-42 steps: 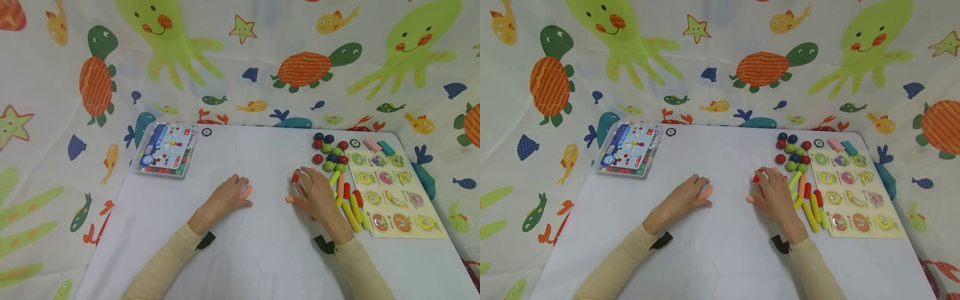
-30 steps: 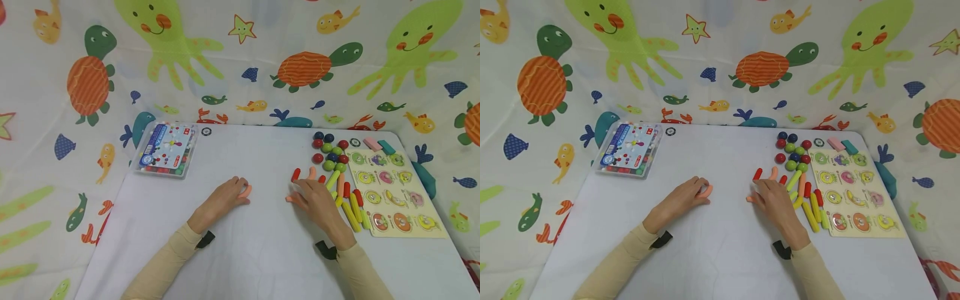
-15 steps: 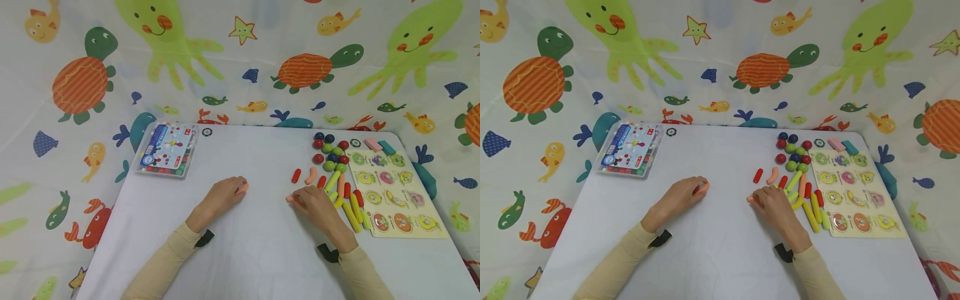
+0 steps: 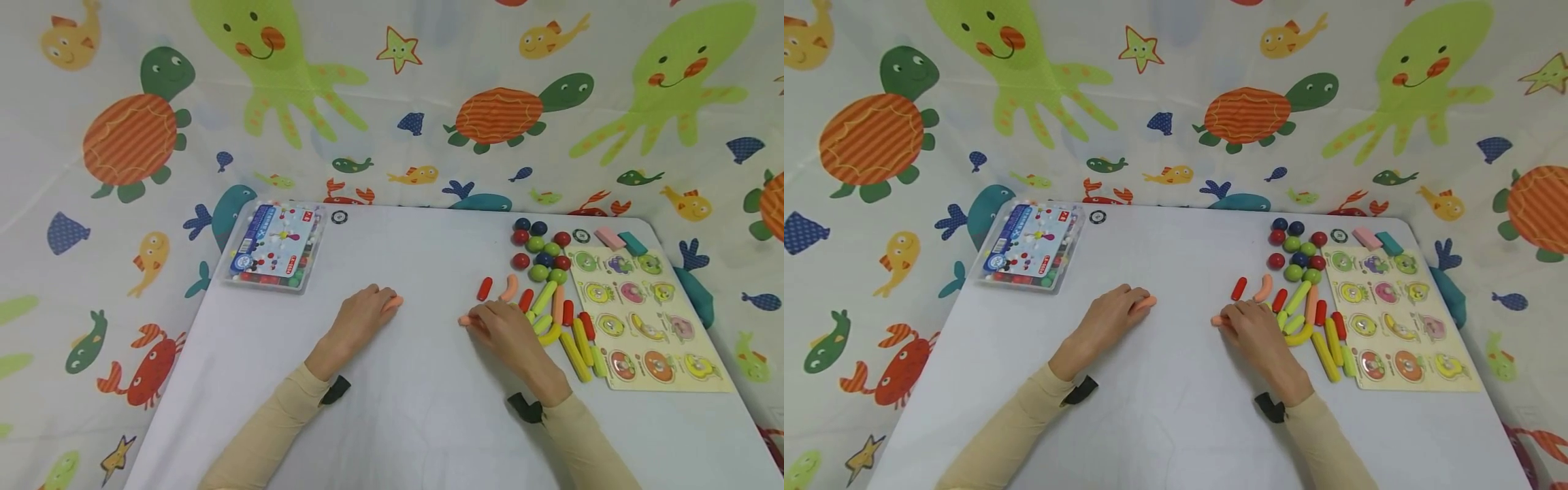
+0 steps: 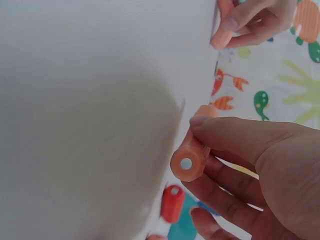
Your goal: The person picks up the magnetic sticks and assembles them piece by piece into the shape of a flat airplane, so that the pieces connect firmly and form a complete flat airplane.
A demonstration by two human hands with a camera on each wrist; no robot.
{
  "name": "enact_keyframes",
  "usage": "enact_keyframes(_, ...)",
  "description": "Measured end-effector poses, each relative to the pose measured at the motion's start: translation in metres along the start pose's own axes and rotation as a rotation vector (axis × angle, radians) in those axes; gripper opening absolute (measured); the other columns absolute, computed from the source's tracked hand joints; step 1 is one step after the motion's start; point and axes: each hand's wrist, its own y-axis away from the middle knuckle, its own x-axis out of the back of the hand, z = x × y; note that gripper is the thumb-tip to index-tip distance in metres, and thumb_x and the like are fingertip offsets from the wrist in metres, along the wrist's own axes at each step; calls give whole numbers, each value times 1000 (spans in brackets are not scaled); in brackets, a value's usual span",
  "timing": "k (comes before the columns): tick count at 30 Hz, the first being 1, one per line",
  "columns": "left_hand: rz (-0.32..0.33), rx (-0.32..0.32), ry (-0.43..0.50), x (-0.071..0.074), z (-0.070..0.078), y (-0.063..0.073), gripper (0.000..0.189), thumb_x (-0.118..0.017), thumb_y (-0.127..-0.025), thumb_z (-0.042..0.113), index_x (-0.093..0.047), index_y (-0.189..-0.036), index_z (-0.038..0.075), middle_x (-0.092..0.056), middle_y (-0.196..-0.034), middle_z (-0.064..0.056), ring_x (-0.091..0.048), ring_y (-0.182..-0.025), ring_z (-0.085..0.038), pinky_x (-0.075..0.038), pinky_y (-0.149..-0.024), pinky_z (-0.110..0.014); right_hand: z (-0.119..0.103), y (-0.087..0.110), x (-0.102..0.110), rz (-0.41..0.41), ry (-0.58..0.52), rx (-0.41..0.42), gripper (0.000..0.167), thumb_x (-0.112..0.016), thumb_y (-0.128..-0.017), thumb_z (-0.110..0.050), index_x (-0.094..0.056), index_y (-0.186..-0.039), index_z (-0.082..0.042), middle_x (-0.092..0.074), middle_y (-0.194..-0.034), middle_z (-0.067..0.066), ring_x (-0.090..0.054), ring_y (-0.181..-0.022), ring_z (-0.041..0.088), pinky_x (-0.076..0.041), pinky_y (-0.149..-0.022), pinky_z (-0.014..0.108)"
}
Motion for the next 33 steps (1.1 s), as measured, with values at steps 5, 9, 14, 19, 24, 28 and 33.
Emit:
enact_keyframes(5, -30, 62, 6, 1, 1, -1, 20, -71, -96, 26, -75, -99, 7, -53, -76, -6, -50, -66, -19, -47, -56, -31, -9, -15, -3, 4, -25, 5, 31, -86, -82, -20, -74, -107, -7, -73, -92, 5, -67, -80, 19, -59, -75, 34)
enact_keyframes(9, -53, 81, -3, 1, 0, -2, 22, -69, -97, 26, -74, -97, 5, -53, -77, -7, -50, -66, -18, -48, -58, -31, -17, -32, -11, 2, -50, 12, 30, -85, -83, -21, -73, -107, -6, -73, -93, 5, -67, -81, 18, -60, -75, 32)
enact_keyframes(14, -64, 102, 14, 1, -2, -4, 24, -69, -97, 25, -71, -98, 1, -58, -80, -7, -54, -65, -17, -52, -61, -33, -28, -51, -22, 4, -95, 19, 27, -83, -85, -23, -73, -104, -6, -71, -92, 6, -67, -81, 19, -60, -76, 32)
enact_keyframes(19, -87, 125, 47, 2, -3, -5, 26, -68, -98, 26, -69, -95, 0, -56, -78, -7, -51, -63, -17, -49, -60, -31, -37, -65, -31, -13, -120, 25, 25, -81, -87, -23, -72, -103, -5, -71, -92, 6, -66, -80, 19, -59, -75, 33)
enact_keyframes(24, -113, 141, 75, 2, -4, -5, 25, -68, -99, 24, -68, -90, 1, -53, -77, -5, -49, -66, -17, -44, -60, -28, -44, -75, -39, -35, -134, 32, 24, -79, -89, -23, -72, -104, -5, -71, -94, 7, -65, -83, 19, -59, -79, 34)
enact_keyframes(28, -125, 146, 104, 3, -4, -5, 23, -68, -98, 22, -67, -87, 2, -53, -77, -5, -48, -67, -16, -44, -61, -28, -47, -80, -43, -47, -137, 35, 22, -78, -90, -23, -73, -103, -6, -71, -93, 6, -64, -82, 18, -58, -78, 32)
enact_keyframes(33, -156, 154, 152, 2, -5, -6, 17, -68, -98, 16, -67, -90, 1, -54, -78, -5, -47, -69, -15, -42, -62, -26, -50, -83, -48, -49, -126, 61, 20, -79, -89, -18, -73, -103, -4, -69, -90, 6, -61, -78, 17, -57, -74, 31)
